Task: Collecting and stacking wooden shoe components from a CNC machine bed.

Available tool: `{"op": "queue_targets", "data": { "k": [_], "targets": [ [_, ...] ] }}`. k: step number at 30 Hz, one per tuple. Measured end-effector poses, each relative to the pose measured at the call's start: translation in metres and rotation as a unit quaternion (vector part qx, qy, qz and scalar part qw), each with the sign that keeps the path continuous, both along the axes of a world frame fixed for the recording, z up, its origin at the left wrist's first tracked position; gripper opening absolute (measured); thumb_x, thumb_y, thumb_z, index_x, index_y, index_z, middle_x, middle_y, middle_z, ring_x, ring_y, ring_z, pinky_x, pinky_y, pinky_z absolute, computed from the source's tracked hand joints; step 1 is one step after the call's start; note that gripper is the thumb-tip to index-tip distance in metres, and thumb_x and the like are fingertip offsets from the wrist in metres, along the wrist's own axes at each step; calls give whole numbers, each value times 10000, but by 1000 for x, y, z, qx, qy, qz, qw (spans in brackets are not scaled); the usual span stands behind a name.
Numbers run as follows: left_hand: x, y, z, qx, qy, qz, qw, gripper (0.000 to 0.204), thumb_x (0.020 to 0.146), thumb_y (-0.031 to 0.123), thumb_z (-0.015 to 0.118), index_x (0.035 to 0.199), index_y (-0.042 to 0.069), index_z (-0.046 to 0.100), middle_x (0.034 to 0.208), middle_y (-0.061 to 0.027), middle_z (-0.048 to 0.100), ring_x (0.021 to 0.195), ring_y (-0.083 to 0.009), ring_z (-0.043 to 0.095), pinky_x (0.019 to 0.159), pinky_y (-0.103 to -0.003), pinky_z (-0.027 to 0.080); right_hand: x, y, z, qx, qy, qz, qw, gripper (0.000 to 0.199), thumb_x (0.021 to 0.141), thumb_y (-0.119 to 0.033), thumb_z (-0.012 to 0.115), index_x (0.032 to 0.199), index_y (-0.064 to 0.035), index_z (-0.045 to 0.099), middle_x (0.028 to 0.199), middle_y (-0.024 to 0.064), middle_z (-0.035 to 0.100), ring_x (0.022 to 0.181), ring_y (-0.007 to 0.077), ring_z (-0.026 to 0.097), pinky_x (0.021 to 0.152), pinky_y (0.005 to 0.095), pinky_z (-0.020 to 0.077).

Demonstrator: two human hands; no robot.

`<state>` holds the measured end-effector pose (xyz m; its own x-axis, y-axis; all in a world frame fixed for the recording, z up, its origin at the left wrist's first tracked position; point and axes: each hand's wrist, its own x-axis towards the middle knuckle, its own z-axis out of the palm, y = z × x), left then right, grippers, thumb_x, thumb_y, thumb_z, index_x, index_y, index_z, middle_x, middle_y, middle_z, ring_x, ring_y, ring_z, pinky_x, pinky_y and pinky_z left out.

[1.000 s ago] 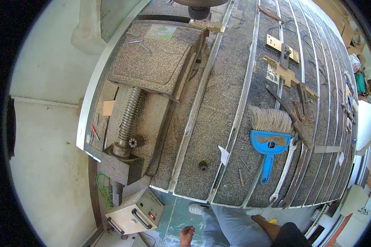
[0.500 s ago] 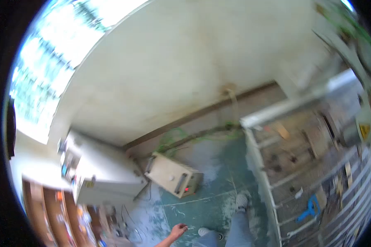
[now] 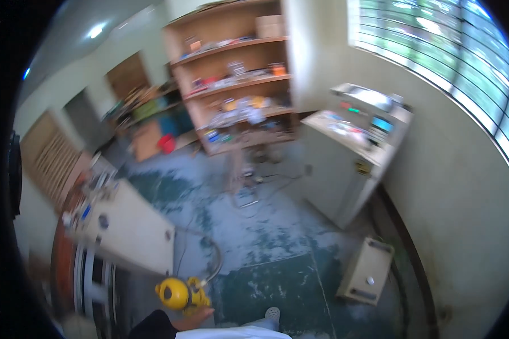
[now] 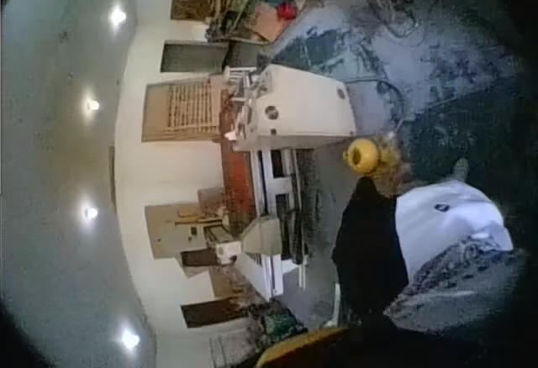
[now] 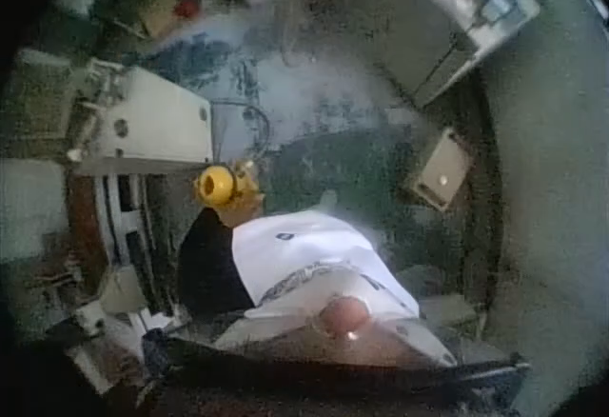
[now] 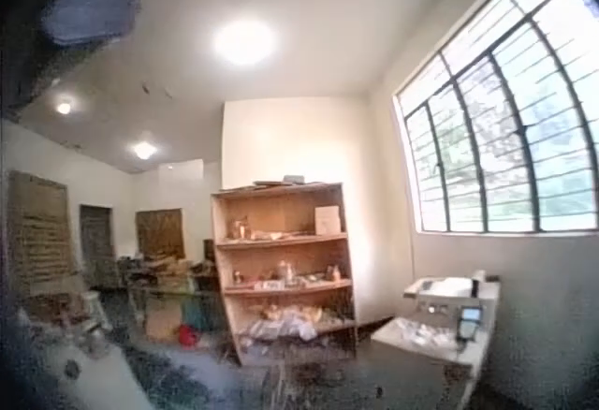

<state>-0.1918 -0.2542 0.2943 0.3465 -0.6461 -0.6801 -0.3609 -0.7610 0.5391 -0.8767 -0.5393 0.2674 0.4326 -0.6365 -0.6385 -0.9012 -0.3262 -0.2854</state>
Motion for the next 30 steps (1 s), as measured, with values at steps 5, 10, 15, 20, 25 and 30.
{"op": "queue_targets", "data": {
  "k": [5, 10, 15, 20, 25, 30],
  "targets": [
    [14, 68, -25, 129, -99, 250, 955, 325, 700, 351, 642, 650, 36, 704, 664, -153, 677, 635, -282, 668, 640, -428, 513, 154, -123, 21, 15, 11, 148, 989, 345, 910, -276, 489, 1104, -8, 587, 972, 148, 682, 799, 318, 674, 641, 436, 532],
    [3, 8, -11, 141, -28, 346, 927, 380, 711, 409, 653, 665, 35, 698, 633, -131, 664, 607, -278, 658, 637, -426, 514, 299, -239, 15, 17, 10, 235, 972, 341, 904, -275, 500, 1100, -8, 584, 957, 148, 682, 775, 311, 675, 618, 430, 533],
    [39, -68, -43, 104, -9, 446, 889, 421, 745, 438, 659, 830, 31, 729, 849, -174, 703, 834, -330, 680, 750, -437, 520, 440, -355, 12, 15, 1, 300, 954, 337, 899, -273, 511, 1096, -9, 581, 942, 147, 681, 750, 305, 676, 594, 424, 534],
    [100, -161, -19, 114, -11, 478, 871, 453, 753, 462, 666, 939, 53, 725, 942, -179, 698, 928, -349, 663, 802, -442, 515, 574, -448, 18, 15, 1, 350, 937, 334, 894, -272, 522, 1092, -9, 578, 928, 147, 681, 726, 298, 677, 571, 418, 534],
    [163, -229, 11, 33, -48, 565, 823, 418, 772, 439, 659, 960, 70, 719, 849, -162, 700, 838, -335, 674, 743, -430, 523, 681, -532, 28, 157, -30, 117, 980, 277, 893, -245, 536, 1064, -30, 568, 836, 131, 649, 640, 255, 648, 489, 365, 493],
    [201, -248, -11, 49, -10, 617, 785, 371, 774, 414, 646, 905, 74, 717, 828, -147, 701, 806, -352, 670, 717, -430, 522, 890, -553, 66, 246, -134, -60, 958, 242, 902, -220, 553, 1067, -43, 550, 789, 111, 632, 591, 195, 626, 450, 310, 465]
  ]
}}
